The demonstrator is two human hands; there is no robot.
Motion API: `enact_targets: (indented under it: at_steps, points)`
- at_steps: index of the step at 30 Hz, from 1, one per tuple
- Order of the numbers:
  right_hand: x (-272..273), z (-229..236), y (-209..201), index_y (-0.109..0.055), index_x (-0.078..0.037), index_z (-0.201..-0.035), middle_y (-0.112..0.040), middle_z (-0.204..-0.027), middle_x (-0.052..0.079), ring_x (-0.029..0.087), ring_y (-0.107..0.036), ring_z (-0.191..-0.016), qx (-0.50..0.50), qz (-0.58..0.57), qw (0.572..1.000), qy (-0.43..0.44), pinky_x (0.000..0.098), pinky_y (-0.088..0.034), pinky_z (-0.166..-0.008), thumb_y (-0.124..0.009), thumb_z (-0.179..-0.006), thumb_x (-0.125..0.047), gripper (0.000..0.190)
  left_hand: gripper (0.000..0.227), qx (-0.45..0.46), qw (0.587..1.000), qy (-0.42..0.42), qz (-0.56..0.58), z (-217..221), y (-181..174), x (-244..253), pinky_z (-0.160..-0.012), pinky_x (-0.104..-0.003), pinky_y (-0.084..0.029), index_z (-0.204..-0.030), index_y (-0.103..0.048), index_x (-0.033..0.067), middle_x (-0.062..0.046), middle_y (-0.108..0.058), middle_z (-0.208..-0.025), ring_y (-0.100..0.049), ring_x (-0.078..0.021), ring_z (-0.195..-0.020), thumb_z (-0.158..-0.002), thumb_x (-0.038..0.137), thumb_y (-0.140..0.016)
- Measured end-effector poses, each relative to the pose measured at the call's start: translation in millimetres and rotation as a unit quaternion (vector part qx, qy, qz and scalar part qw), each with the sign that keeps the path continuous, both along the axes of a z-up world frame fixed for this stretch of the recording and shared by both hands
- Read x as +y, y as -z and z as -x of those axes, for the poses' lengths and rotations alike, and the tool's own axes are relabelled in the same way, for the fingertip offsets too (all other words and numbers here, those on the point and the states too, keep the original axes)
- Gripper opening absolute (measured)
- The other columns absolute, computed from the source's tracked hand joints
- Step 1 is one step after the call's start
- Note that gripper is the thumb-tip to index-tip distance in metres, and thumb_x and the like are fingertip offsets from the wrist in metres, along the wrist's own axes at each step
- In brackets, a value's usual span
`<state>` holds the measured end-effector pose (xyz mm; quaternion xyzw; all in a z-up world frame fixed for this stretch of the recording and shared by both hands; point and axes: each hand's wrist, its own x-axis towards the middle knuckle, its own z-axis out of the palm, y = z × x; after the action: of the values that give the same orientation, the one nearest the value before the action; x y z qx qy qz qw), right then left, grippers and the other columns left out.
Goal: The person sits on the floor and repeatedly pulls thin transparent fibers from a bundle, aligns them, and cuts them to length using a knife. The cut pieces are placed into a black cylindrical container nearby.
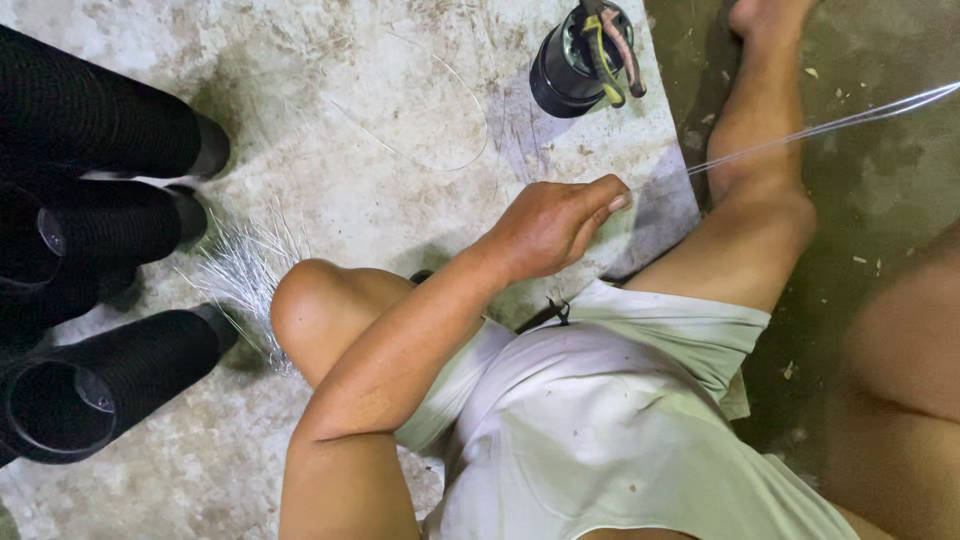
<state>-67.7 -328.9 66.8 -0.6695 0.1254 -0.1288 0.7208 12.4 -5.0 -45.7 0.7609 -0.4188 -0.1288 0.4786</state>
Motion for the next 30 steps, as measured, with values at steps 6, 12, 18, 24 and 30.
enact_targets:
  at_steps: [6, 12, 18, 24, 30]
  points:
    - [28, -32, 30, -0.055, -0.002, -0.084, -0.057, -0.078, 0.006, 0.012, -0.054, -0.066, -0.001, 0.028, 0.998, -0.049, 0.0248, -0.045, -0.064, -0.064, -0.116, -0.005, 0.034, 0.018, 0.027, 0.999, -0.04, 0.021, -11, -3, 21, -0.079, -0.046, -0.056, -0.123, -0.065, 0.015, -0.017, -0.074, -0.103, -0.071, -0.0382, -0.093, -0.109, 0.023, -0.059]
    - [31, -61, 30, -0.057, -0.001, -0.088, -0.06, -0.08, 0.006, 0.011, -0.056, -0.068, -0.013, 0.075, 0.989, -0.13, 0.0241, -0.047, -0.066, -0.065, -0.119, -0.008, 0.032, 0.076, -0.146, 0.966, -0.151, -0.153, -53, -25, 54, -0.108, -0.053, -0.036, -0.148, -0.048, 0.0017, -0.028, -0.056, -0.139, -0.051, -0.0447, -0.126, -0.094, 0.048, -0.076]
    - [87, -121, 68, -0.059, 0.001, -0.093, -0.062, -0.082, 0.007, 0.011, -0.058, -0.07, -0.062, 0.091, 0.967, -0.23, 0.0234, -0.048, -0.068, -0.066, -0.122, -0.011, 0.031, 0.064, -0.025, 0.991, -0.117, 0.06, -52, -18, 33, -0.119, -0.045, -0.045, -0.155, -0.041, 0.0042, -0.023, -0.055, -0.152, -0.054, -0.0368, -0.141, -0.105, 0.031, -0.071]
    - [124, -159, 140, -0.061, -0.002, -0.106, -0.065, -0.087, 0.004, 0.011, -0.063, -0.077, -0.088, -0.065, 0.963, -0.245, 0.0249, -0.054, -0.077, -0.056, -0.116, -0.017, 0.019, 0.028, 0.242, 0.945, -0.202, 0.085, -52, 4, 14, -0.07, -0.027, -0.052, -0.135, -0.066, 0.0068, -0.006, -0.059, -0.079, -0.058, -0.014, -0.072, -0.112, 0.018, -0.055]
    - [144, -167, 318, -0.065, -0.002, -0.107, -0.072, -0.094, 0.001, 0.011, -0.07, -0.083, 0.161, -0.033, 0.966, -0.201, 0.0279, -0.061, -0.072, -0.063, -0.1, -0.009, 0.01, 0.03, 0.231, 0.888, -0.331, 0.22, -69, 14, 25, -0.068, -0.021, -0.039, -0.137, -0.065, 0.0031, 0.005, -0.056, -0.089, -0.041, -0.005, -0.075, -0.114, 0.018, -0.055]
